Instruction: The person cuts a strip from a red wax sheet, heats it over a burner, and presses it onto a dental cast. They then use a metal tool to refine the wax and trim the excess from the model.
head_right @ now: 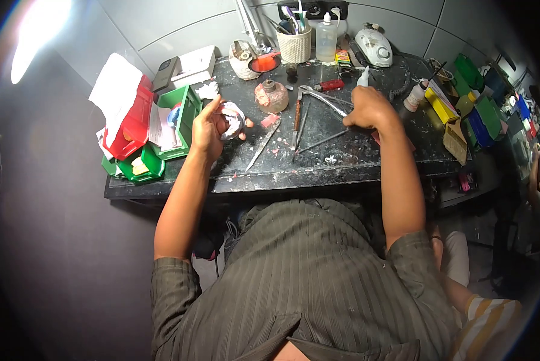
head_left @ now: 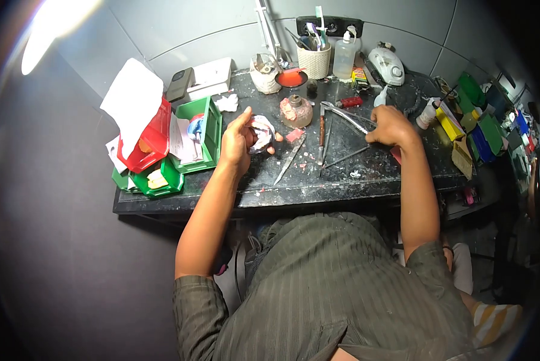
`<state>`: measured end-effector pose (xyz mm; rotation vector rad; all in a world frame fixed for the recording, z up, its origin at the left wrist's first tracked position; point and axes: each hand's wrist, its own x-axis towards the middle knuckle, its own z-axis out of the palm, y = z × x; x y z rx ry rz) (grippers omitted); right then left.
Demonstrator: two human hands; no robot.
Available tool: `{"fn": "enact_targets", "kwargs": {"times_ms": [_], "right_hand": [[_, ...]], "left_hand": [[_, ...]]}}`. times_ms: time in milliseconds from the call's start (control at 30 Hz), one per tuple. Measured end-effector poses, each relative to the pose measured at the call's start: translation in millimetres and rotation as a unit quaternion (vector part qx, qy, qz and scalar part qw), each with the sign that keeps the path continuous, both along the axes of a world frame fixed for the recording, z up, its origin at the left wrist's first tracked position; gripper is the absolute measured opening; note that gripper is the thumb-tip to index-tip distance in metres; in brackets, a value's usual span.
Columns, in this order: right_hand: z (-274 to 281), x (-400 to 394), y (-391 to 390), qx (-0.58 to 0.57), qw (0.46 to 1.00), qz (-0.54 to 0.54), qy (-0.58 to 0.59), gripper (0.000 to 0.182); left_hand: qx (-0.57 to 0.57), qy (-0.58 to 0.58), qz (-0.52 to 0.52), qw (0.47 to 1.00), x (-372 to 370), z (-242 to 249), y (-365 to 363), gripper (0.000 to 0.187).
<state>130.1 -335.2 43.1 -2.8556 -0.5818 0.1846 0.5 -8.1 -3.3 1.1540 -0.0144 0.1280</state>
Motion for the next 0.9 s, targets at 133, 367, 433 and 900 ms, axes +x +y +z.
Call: {"fn": "enact_targets", "kwargs": {"times_ms": [133,367,433,900], "right_hand": [[-24,-21,28,-0.006,0.988,-0.065,-0.14,0.043],[-27,-36,13,0.062,0.975,-0.093,-0.19,0.035],[-28,-40,-2,0.193,0.973,-0.052,-0.112,0.032],[-16,-131,72,0.256,0.936,0.234,-0.067,0.065]], "left_hand": [[-0.016,-0.008,0.0,1.0,-1,2,-1,0.047],[-0.016,-0.011,0.019,1.0,-3,1,0,0.041],[-0.032,-0.017,0.025,0.999,-2,0,3,0.037],[-0.076,-0.046,0.003,0.996,0,-10,5,0.035]]}}
